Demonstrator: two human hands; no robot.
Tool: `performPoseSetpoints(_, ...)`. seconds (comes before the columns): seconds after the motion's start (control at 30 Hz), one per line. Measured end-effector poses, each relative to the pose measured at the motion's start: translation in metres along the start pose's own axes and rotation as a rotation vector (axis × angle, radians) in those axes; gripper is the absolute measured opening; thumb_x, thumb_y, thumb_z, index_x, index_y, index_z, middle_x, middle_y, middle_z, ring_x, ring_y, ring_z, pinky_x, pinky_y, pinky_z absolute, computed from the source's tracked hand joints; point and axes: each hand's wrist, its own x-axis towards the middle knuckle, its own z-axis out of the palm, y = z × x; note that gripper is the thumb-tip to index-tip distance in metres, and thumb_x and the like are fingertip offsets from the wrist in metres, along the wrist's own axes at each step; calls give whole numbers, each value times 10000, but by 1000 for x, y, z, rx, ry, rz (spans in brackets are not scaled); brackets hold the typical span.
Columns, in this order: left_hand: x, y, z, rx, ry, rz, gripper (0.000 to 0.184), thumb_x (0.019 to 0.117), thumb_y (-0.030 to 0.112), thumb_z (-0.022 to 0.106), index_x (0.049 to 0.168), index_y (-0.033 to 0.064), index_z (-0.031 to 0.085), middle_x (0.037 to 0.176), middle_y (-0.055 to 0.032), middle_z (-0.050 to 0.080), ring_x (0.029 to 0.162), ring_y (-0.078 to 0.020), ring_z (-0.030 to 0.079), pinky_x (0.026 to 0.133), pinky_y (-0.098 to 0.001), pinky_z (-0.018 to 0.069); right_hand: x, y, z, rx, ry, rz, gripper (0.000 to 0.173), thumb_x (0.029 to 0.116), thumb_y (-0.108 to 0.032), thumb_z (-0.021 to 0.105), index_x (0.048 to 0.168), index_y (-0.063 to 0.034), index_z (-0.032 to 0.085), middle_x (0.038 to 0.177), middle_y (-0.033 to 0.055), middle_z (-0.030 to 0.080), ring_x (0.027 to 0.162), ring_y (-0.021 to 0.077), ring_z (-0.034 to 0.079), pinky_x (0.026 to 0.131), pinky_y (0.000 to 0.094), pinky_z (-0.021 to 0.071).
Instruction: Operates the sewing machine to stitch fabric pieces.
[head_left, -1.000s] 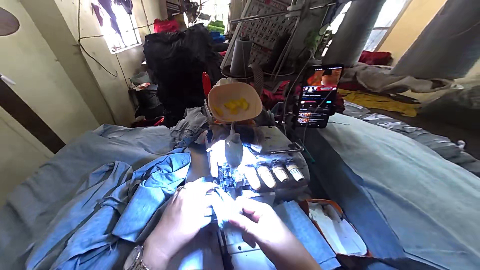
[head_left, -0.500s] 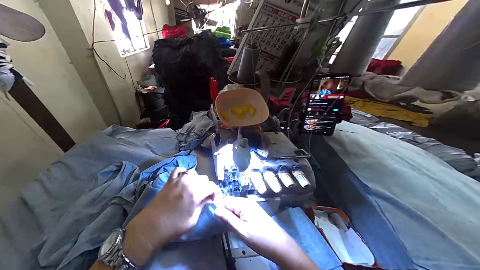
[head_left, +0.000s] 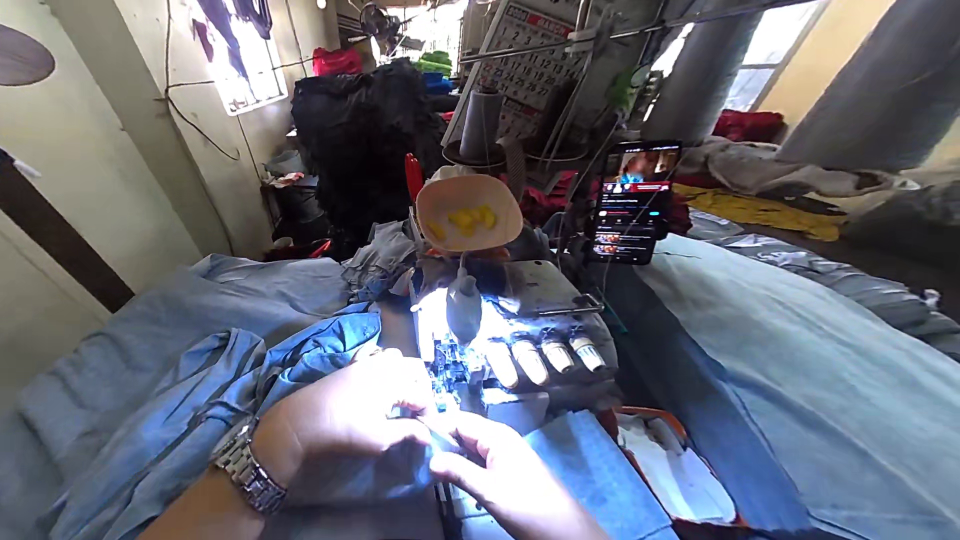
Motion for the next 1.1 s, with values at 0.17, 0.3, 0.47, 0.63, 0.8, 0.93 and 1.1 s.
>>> performPoseSetpoints(0.17,8,11,8,2,-171,28,228,1000,249,617,988,32,686,987,-159,660,959,-331,641,803,-525,490,-21,16,11,57,10,-61,231,999,-173,630,918,28,707,853,70,635,691,61,589,640,235,519)
performPoseSetpoints(0.3,14,13,7,224,-195,-65,217,1005,259,576,1020,77,694,964,-154,681,911,-364,668,741,-567,501,-17,22,14,101,37,-128,183,991,-138,646,1009,24,730,976,89,682,803,66,646,710,240,563)
performPoseSetpoints(0.47,12,7,0,476,-123,-67,258,1007,289,534,1012,88,694,977,-144,692,946,-366,672,809,-569,507,-4,20,5,112,-36,-159,165,984,-137,657,1022,5,732,1021,70,685,798,34,635,689,202,546)
performPoseSetpoints(0.63,7,18,22,539,108,129,168,961,259,580,922,141,694,851,-63,657,793,-276,667,638,-468,519,-3,22,5,42,-46,-171,189,976,-166,656,935,15,691,930,67,630,744,27,561,676,190,486)
performPoseSetpoints(0.8,9,19,24,499,58,26,428,1061,405,364,916,139,667,905,-71,652,871,-271,648,743,-474,472,-3,28,5,76,-35,-183,157,977,-133,644,972,4,721,987,71,660,803,40,609,694,198,522)
performPoseSetpoints(0.93,7,5,19,567,65,-107,346,1023,309,437,1000,117,724,1004,-105,687,967,-331,669,811,-551,524,1,26,2,41,20,-164,138,969,-94,619,985,-18,733,996,57,671,822,40,635,717,199,545)
performPoseSetpoints(1.1,-2,21,15,308,214,-32,207,944,281,569,1012,167,728,1138,-73,682,1124,-290,631,915,-550,493,4,22,-3,31,30,-205,186,953,-163,700,1100,-53,723,1034,27,697,753,18,651,637,194,569)
